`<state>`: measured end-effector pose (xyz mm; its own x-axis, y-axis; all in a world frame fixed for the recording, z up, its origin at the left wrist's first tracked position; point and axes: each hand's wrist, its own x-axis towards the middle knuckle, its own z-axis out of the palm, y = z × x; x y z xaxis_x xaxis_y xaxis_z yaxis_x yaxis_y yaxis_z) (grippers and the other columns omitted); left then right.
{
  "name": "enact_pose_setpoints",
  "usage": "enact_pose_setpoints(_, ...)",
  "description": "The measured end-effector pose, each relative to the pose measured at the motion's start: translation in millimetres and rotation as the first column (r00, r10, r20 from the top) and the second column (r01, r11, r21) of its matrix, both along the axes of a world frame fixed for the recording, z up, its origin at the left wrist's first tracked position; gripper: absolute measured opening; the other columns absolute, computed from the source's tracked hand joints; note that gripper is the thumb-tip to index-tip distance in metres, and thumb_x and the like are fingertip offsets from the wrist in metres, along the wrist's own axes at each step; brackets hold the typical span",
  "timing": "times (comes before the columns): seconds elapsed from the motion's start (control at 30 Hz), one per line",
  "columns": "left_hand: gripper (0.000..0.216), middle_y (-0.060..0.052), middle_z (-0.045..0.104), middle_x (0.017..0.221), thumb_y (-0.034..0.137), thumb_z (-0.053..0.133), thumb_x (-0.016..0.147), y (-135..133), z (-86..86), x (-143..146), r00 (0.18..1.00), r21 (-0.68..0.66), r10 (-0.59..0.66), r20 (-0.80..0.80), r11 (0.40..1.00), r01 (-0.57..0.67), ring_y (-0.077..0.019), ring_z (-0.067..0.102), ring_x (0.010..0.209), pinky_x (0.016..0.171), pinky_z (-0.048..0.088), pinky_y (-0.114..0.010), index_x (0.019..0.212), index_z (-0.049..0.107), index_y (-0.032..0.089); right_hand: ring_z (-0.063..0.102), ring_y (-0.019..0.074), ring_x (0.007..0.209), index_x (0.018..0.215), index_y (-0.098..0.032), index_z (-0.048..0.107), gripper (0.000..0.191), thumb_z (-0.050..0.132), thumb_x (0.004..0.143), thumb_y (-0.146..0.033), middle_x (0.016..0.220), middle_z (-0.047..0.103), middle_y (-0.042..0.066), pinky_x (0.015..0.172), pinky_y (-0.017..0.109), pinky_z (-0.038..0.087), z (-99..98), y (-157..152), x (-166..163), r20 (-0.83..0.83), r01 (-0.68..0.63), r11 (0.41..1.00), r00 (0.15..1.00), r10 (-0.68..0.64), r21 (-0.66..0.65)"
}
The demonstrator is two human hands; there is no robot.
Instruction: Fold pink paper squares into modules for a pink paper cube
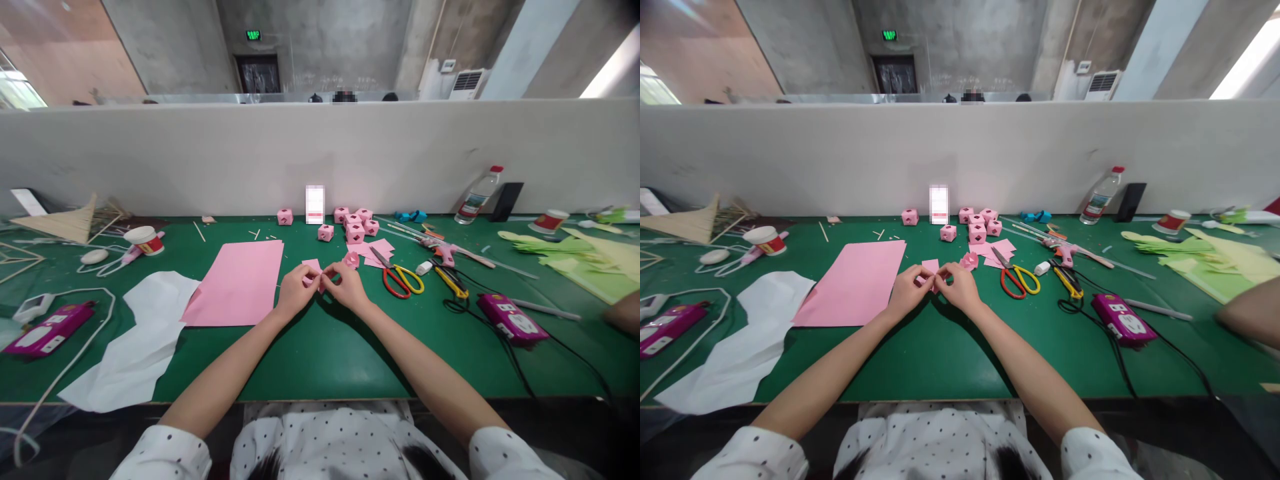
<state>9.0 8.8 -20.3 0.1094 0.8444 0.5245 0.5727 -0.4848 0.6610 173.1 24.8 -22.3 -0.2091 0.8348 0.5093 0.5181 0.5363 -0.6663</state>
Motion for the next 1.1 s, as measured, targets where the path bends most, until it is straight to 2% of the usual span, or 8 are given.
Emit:
enact_pose_setpoints(0.23, 0.007, -0.002, 0.065, 0.08, 0.02, 0.061, 0.079, 0.2, 0.2, 1.6, 0.995, -0.007, 0.09, -0.044, 0.996, -0.091, -0.0164, 0.062, 0.078, 0.065, 0.048, -0.025, 0.074, 0.064, 0.021, 0.057, 0.0147, 0.067, 0.067, -0.02, 0.056, 0.015, 0.061, 0.08, -0.024, 0.071, 0.063, 0.001, 0.061, 0.025, 0.041, -1.0, -2.7, -3.3, 0.064, 0.052, 0.997, 0.996, -0.056, 0.057)
enact_pose_setpoints(0.47, 0.007, 0.0, 0.064, 0.075, 0.017, 0.059, 0.078, 9.1, -2.5, -9.0, 0.986, 0.04, 0.165, -0.005, 0.986, -0.164, -0.0156, 0.061, 0.072, 0.068, 0.047, -0.027, 0.071, 0.059, 0.02, 0.056, 0.0154, 0.065, 0.066, -0.022, 0.052, 0.014, 0.058, 0.078, -0.021, 0.069, 0.061, 0.001, 0.06, 0.026, 0.041, 0.6, 0.8, 3.4, 0.055, 0.15, 0.987, 0.987, -0.154, 0.061)
enact_pose_setpoints(0.57, 0.005, -0.001, 0.066, 0.085, 0.022, 0.058, 0.083, 10.7, -2.4, -12.0, 0.991, 0.017, 0.123, 0.053, 0.992, -0.124, -0.0149, 0.063, 0.075, 0.069, 0.049, -0.027, 0.082, 0.063, 0.02, 0.058, 0.0165, 0.069, 0.069, -0.021, 0.056, 0.012, 0.057, 0.081, -0.023, 0.072, 0.064, 0.002, 0.062, 0.027, 0.043, 0.9, 2.7, 6.9, 0.042, 0.141, 0.989, 0.989, -0.143, 0.049)
enact_pose_setpoints(0.63, 0.016, -0.003, 0.067, 0.097, 0.029, 0.06, 0.085, 9.5, -1.9, -11.1, 0.996, 0.009, 0.062, 0.068, 0.998, -0.063, -0.0146, 0.064, 0.079, 0.069, 0.05, -0.026, 0.099, 0.065, 0.021, 0.06, 0.0177, 0.074, 0.073, -0.021, 0.06, 0.013, 0.057, 0.085, -0.025, 0.075, 0.066, 0.003, 0.066, 0.028, 0.045, 1.5, 2.6, 8.0, 0.06, 0.096, 0.994, 0.993, -0.099, 0.06)
enact_pose_setpoints(0.7, 0.023, -0.004, 0.066, 0.101, 0.033, 0.062, 0.086, 7.1, -1.0, -8.7, 0.999, 0.002, -0.011, 0.037, 1.0, 0.011, -0.0148, 0.064, 0.083, 0.069, 0.05, -0.025, 0.107, 0.065, 0.023, 0.061, 0.0187, 0.079, 0.077, -0.021, 0.064, 0.013, 0.057, 0.087, -0.027, 0.08, 0.068, 0.004, 0.07, 0.029, 0.046, 2.6, 1.3, 7.9, 0.096, 0.034, 0.995, 0.995, -0.043, 0.093)
enact_pose_setpoints(0.83, 0.018, -0.003, 0.066, 0.086, 0.032, 0.055, 0.092, 1.8, 1.7, -4.1, 0.994, 0.005, -0.068, -0.083, 0.998, 0.068, -0.0152, 0.062, 0.081, 0.067, 0.048, -0.024, 0.085, 0.069, 0.022, 0.061, 0.0189, 0.083, 0.082, -0.021, 0.068, 0.012, 0.058, 0.087, -0.026, 0.085, 0.069, 0.005, 0.073, 0.029, 0.046, 4.2, -1.4, 5.7, 0.128, -0.006, 0.991, 0.992, -0.011, 0.134)
enact_pose_setpoints(0.97, 0.018, -0.003, 0.064, 0.083, 0.029, 0.056, 0.09, -0.1, 2.8, -1.1, 0.995, 0.036, 0.031, -0.098, 0.999, -0.027, -0.0142, 0.06, 0.074, 0.064, 0.046, -0.024, 0.077, 0.065, 0.02, 0.061, 0.0174, 0.076, 0.079, -0.02, 0.068, 0.009, 0.059, 0.081, -0.022, 0.08, 0.068, 0.003, 0.068, 0.028, 0.045, 3.1, 1.0, 4.4, 0.07, 0.104, 0.991, 0.991, -0.11, 0.083)
enact_pose_setpoints(1.1, 0.016, -0.001, 0.06, 0.076, 0.024, 0.057, 0.087, 2.4, 1.0, -1.8, 0.993, 0.065, 0.097, -0.067, 0.994, -0.093, -0.0137, 0.059, 0.071, 0.064, 0.044, -0.024, 0.073, 0.061, 0.019, 0.061, 0.0155, 0.067, 0.073, -0.02, 0.067, 0.007, 0.06, 0.075, -0.021, 0.072, 0.068, 0.001, 0.064, 0.027, 0.045, 2.5, 4.6, 6.5, -0.041, 0.189, 0.981, 0.981, -0.191, -0.045)
